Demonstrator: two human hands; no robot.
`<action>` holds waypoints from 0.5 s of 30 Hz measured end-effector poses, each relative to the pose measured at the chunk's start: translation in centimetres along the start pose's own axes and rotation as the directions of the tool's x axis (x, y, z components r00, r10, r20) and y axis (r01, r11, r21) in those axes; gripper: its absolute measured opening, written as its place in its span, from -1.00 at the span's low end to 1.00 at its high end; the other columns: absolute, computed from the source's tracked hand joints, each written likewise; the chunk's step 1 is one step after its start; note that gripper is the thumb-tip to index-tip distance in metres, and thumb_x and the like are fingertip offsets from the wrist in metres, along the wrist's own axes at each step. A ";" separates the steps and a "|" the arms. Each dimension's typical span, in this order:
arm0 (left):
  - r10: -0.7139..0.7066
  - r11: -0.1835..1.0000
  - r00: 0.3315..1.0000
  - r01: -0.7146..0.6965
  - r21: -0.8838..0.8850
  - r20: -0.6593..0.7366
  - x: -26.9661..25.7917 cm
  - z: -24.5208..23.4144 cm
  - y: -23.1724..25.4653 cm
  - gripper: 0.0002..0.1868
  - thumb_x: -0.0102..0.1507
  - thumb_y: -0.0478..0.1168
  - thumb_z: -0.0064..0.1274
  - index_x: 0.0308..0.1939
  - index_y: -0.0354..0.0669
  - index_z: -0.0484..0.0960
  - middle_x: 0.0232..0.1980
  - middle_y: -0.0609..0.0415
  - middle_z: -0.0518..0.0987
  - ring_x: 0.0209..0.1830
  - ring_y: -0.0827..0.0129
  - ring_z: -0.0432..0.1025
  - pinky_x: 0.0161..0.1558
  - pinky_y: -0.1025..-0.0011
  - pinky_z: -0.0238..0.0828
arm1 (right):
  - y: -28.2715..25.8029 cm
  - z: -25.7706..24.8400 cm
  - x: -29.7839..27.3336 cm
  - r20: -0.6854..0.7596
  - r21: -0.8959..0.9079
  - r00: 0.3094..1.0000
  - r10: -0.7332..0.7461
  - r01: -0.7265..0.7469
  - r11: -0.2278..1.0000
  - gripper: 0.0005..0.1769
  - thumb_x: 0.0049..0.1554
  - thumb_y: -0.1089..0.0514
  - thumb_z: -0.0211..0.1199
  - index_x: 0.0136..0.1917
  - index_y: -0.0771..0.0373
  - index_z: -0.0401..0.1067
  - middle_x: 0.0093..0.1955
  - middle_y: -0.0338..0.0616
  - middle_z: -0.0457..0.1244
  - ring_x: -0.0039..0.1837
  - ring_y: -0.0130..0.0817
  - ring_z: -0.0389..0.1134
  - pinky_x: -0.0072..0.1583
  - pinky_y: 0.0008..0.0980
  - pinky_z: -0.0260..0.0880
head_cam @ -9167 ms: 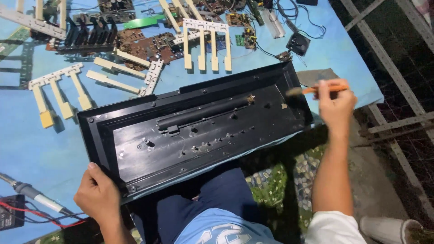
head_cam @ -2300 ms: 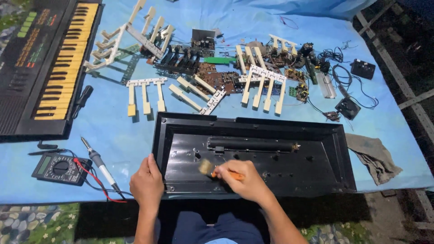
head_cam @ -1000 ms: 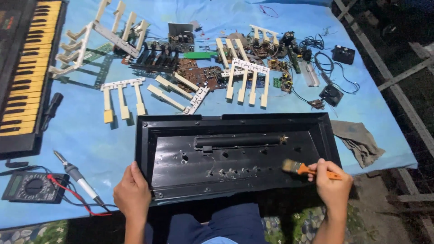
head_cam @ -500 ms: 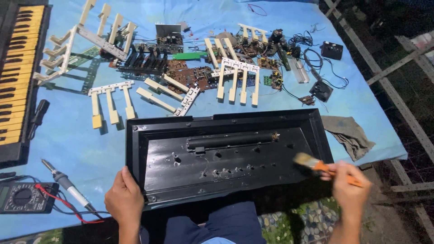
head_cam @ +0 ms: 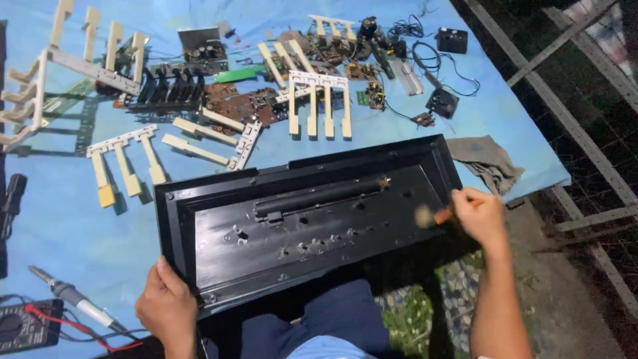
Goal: The person cleans the inside of a black electronic device casing with a brush and then places several circuit boards and plastic components inside it.
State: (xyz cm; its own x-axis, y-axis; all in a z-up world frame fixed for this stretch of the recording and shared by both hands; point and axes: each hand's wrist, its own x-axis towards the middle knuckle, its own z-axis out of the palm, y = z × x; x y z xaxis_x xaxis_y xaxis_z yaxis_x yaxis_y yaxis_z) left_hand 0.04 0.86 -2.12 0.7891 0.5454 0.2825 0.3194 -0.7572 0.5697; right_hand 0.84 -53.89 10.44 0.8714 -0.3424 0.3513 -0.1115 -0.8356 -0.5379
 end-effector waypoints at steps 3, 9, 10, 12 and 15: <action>-0.004 1.000 1.000 0.004 0.023 0.010 0.1 0.3 -0.4 -0.60 0.63 -0.10 -0.12 -0.05 -0.25 0.75 -0.41 -0.18 0.62 -0.53 -0.17 0.43 -0.41 0.10 0.34 | -1.4 -2.3 0.1 -0.052 0.177 0.984 0.171 -0.159 0.971 -0.67 0.24 0.27 0.17 -0.33 0.43 0.49 -0.46 -0.12 0.27 -0.46 -0.36 0.17 -0.32 -0.48 0.15; 0.022 1.000 0.999 -0.022 -0.003 -0.024 0.0 0.9 -0.8 -0.56 0.67 -0.11 -0.13 -0.11 -0.32 0.72 -0.37 -0.21 0.61 -0.52 -0.20 0.35 -0.39 0.07 0.30 | -2.0 2.5 2.9 -0.059 0.187 0.998 0.026 -0.014 0.982 -0.62 0.34 0.20 0.22 -0.32 0.35 0.42 -0.43 -0.19 0.27 -0.32 -0.43 0.42 -0.24 -0.50 0.31; 0.029 1.000 0.999 -0.029 -0.003 -0.026 0.2 0.7 -0.9 -0.56 0.67 -0.11 -0.13 -0.11 -0.32 0.72 -0.37 -0.21 0.61 -0.52 -0.20 0.35 -0.39 0.07 0.30 | -0.6 1.9 2.7 -0.063 0.190 0.998 0.030 -0.017 0.982 -0.62 0.34 0.20 0.22 -0.32 0.35 0.42 -0.43 -0.19 0.27 -0.32 -0.43 0.42 -0.24 -0.50 0.31; -0.037 0.999 0.999 0.037 0.009 0.016 0.0 0.9 -0.8 -0.56 0.65 -0.06 -0.16 -0.05 -0.26 0.76 -0.32 -0.19 0.65 -0.46 -0.21 0.44 -0.36 0.07 0.37 | 2.0 0.8 4.5 0.149 0.302 0.944 0.294 -0.327 0.895 -0.54 0.26 0.14 0.10 -0.43 0.39 0.39 -0.50 0.01 0.29 -0.50 -0.30 0.21 -0.39 -0.45 0.14; -0.027 1.000 0.999 0.027 -0.002 -0.019 -0.2 0.9 -0.6 -0.58 0.65 -0.06 -0.13 0.00 -0.25 0.78 -0.32 -0.22 0.65 -0.46 -0.25 0.44 -0.37 0.05 0.35 | -1.1 0.9 5.0 -0.111 0.432 0.985 0.132 -0.072 0.899 -0.64 0.39 0.22 0.11 -0.26 0.33 0.38 -0.44 -0.14 0.25 -0.44 -0.42 0.19 -0.31 -0.53 0.19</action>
State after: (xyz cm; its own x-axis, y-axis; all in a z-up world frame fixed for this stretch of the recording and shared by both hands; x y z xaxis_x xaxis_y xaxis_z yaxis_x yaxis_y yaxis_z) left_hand 0.21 0.92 -3.26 0.7703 0.5723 0.2812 0.3394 -0.7413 0.5791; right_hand 5.74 -54.30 12.08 0.7908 -0.4951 0.3599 0.0437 -0.5408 -0.8400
